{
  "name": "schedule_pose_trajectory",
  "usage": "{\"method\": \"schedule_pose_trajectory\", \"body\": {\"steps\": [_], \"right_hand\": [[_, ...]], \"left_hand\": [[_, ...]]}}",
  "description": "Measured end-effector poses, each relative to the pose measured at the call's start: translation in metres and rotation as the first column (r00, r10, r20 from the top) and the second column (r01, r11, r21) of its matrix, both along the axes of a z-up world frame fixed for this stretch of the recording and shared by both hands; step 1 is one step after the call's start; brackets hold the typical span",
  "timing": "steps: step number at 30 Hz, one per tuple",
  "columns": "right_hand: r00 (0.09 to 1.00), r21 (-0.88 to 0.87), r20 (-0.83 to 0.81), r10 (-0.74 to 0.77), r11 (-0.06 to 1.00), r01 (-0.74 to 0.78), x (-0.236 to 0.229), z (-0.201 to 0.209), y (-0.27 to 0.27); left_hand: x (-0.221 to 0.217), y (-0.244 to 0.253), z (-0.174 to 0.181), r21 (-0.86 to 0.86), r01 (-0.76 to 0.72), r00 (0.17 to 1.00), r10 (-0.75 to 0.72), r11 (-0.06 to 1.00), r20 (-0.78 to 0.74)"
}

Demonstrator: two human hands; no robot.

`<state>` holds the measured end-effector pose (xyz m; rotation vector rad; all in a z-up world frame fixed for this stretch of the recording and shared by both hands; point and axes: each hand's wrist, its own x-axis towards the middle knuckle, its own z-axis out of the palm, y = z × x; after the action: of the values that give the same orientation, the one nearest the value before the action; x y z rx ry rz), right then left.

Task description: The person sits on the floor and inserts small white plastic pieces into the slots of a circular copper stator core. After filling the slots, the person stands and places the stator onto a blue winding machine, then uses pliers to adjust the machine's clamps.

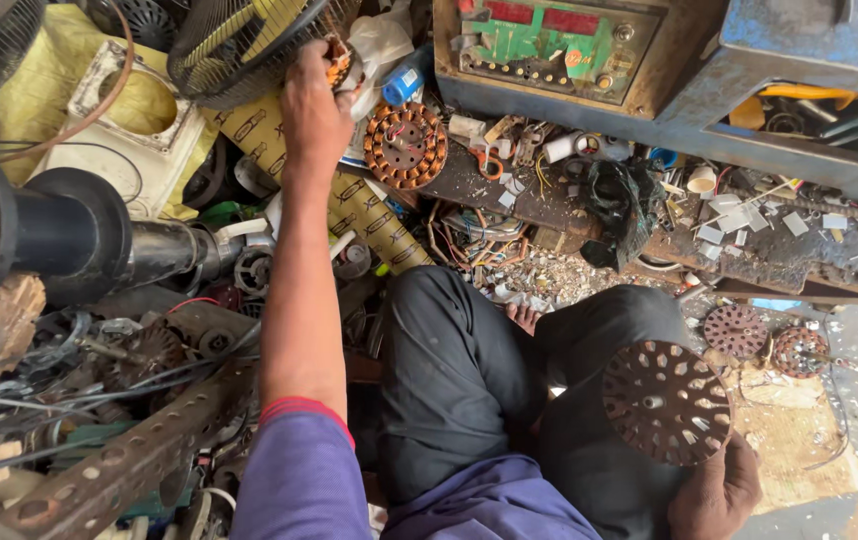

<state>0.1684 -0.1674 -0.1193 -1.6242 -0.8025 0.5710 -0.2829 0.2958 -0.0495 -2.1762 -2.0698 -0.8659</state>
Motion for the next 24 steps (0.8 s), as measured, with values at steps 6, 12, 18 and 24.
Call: {"method": "schedule_pose_trajectory", "body": {"steps": [6, 12, 18, 24], "right_hand": [[0.94, 0.088, -0.341, -0.008, 0.995, 0.041, -0.003, -0.006, -0.002], [0.952, 0.107, -0.305, -0.011, 0.993, 0.045, -0.003, -0.01, 0.0], [0.952, 0.111, -0.306, 0.034, 0.994, 0.0, 0.001, -0.009, -0.009], [0.954, 0.048, -0.3, 0.012, 0.999, 0.003, 0.002, -0.004, -0.002]], "left_hand": [[-0.002, 0.055, -0.064, 0.008, 0.03, 0.996, -0.029, 1.0, -0.087], [-0.009, 0.047, -0.063, -0.331, 0.03, 0.99, -0.073, 0.943, -0.118], [-0.009, 0.033, -0.085, -0.212, 0.016, 0.944, -0.085, 0.977, -0.32], [-0.021, 0.032, -0.076, -0.266, 0.13, 0.979, -0.166, 0.955, -0.119]]}}
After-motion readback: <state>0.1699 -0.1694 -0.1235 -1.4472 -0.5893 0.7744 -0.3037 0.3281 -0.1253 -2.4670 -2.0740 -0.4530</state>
